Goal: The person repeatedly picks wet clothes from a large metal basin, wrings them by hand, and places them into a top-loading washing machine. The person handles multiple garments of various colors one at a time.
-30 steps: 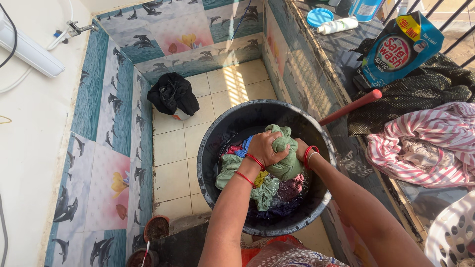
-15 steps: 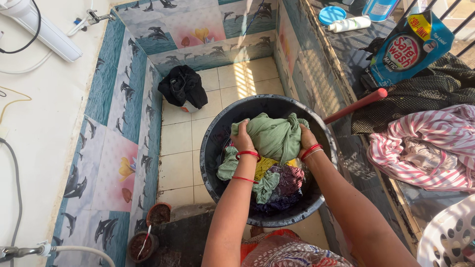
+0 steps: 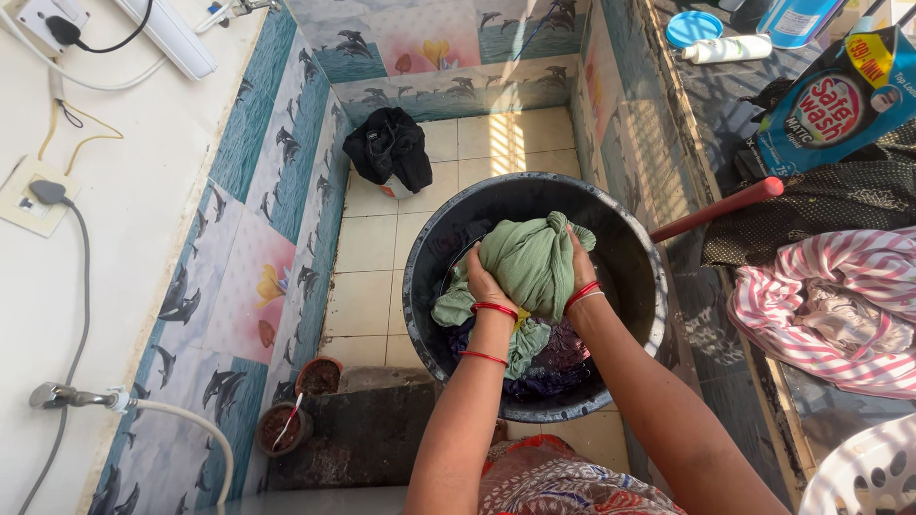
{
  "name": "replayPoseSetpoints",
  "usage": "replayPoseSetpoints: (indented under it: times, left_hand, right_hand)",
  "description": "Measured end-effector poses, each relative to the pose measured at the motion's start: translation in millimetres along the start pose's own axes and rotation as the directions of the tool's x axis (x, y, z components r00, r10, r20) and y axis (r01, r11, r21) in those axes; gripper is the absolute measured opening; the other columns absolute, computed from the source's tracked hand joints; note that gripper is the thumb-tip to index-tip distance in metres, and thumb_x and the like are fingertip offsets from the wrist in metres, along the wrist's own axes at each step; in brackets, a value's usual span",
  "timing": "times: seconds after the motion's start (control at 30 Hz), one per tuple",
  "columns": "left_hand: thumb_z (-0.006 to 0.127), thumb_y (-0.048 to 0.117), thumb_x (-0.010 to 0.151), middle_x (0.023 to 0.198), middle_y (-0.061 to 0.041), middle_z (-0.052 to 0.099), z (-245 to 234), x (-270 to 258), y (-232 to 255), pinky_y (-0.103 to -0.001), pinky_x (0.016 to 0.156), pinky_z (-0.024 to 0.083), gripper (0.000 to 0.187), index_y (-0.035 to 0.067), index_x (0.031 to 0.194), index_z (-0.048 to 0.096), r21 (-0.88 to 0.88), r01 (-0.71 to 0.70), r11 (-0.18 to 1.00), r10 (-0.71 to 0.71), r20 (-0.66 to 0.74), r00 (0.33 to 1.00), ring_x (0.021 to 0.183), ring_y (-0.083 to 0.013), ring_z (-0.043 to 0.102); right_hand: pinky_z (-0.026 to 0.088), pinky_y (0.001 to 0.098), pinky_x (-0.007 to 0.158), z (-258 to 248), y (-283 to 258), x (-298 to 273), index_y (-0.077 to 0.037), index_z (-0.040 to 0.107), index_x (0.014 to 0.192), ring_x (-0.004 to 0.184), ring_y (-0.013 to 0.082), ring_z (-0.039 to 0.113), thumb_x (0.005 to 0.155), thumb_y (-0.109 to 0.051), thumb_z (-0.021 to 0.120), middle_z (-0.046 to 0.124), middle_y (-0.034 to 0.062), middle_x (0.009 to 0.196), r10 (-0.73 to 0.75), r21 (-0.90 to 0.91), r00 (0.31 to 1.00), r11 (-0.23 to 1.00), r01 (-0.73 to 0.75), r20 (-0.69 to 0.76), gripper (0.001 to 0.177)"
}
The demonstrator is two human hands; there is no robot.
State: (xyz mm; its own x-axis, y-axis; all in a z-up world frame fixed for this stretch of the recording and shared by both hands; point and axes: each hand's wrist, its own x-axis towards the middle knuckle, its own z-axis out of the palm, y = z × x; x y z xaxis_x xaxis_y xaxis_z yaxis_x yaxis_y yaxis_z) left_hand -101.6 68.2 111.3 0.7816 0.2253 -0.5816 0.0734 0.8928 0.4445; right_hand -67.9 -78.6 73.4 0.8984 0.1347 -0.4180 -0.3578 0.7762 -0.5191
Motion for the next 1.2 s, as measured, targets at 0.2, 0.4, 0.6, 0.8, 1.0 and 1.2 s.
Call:
replayPoseSetpoints:
  times: [0.2, 0.4, 0.6, 0.8, 1.0, 1.2]
  left_hand:
    - [0.062, 0.044, 0.091, 0.117, -0.013, 0.073, -6.3, -5.5, -5.5, -0.044, 0.082, 0.061, 0.049, 0.002, 0.115, 0.071, -0.142, -0.080, 0.987, 0.071, -0.071, 0.995, 0.095, -0.0289, 0.074]
    - [0.058, 0.048, 0.093, 0.115, -0.015, 0.072, -21.8, 4.3, -14.8, -0.047, 0.081, 0.063, 0.054, 0.000, 0.115, 0.070, -0.114, -0.176, 0.978, 0.160, -0.138, 0.977, 0.094, -0.0299, 0.075]
    - [0.060, 0.049, 0.094, 0.118, -0.014, 0.072, -32.9, 4.0, -12.5, -0.045, 0.085, 0.062, 0.054, 0.001, 0.118, 0.070, -0.211, -0.176, 0.961, 0.164, -0.073, 0.984, 0.099, -0.0290, 0.074]
    - [0.056, 0.056, 0.092, 0.129, -0.009, 0.068, -33.7, -6.4, 4.7, -0.045, 0.100, 0.052, 0.059, 0.011, 0.129, 0.066, -0.185, -0.088, 0.979, 0.087, -0.013, 0.996, 0.116, -0.0279, 0.065]
    - [0.064, 0.055, 0.086, 0.140, -0.009, 0.061, -55.2, -16.2, 48.3, -0.045, 0.105, 0.047, 0.070, 0.010, 0.139, 0.060, -0.038, -0.172, 0.984, 0.166, -0.127, 0.978, 0.122, -0.0269, 0.060]
    - [0.068, 0.053, 0.082, 0.144, -0.012, 0.060, -82.8, -56.0, 109.0, -0.047, 0.105, 0.047, 0.074, 0.008, 0.140, 0.059, -0.070, -0.281, 0.957, 0.259, -0.225, 0.939, 0.126, -0.0297, 0.060]
  right_hand:
    - [0.062, 0.0396, 0.079, -21.2, 9.7, 33.1, 0.000, 0.070, 0.117, 0.088, 0.0259, 0.074, 0.094, -0.053, 0.068, 0.075, 0.0147, 0.107, -0.027, -0.172, 0.996, 0.985, 0.012, -0.086, 0.059]
    - [0.062, 0.0370, 0.076, -39.1, 15.2, 53.7, 0.004, 0.071, 0.112, 0.086, 0.0226, 0.073, 0.094, -0.055, 0.071, 0.076, 0.0129, 0.102, -0.034, -0.206, 0.998, 0.978, 0.022, -0.056, 0.062]
    - [0.060, 0.0384, 0.078, -29.6, 23.8, 53.4, 0.004, 0.068, 0.120, 0.087, 0.0243, 0.072, 0.096, -0.057, 0.067, 0.075, 0.0126, 0.104, -0.052, -0.223, 0.997, 0.974, 0.037, -0.060, 0.065]
    - [0.059, 0.0438, 0.090, 4.2, 18.1, 29.9, 0.003, 0.060, 0.133, 0.105, 0.0297, 0.071, 0.098, -0.059, 0.062, 0.069, 0.0189, 0.122, -0.049, -0.315, 0.962, 0.948, -0.040, -0.270, 0.071]
    - [0.056, 0.0475, 0.096, 40.7, 37.2, -2.5, -0.009, 0.065, 0.131, 0.109, 0.0305, 0.069, 0.097, -0.059, 0.054, 0.071, 0.0126, 0.125, 0.198, -0.190, 0.978, 0.965, -0.183, 0.063, 0.062]
    - [0.057, 0.0476, 0.098, 81.4, 92.9, -21.0, -0.008, 0.066, 0.128, 0.109, 0.0308, 0.069, 0.099, -0.055, 0.054, 0.071, 0.0127, 0.124, 0.285, -0.101, 0.926, 0.958, -0.268, 0.248, 0.057]
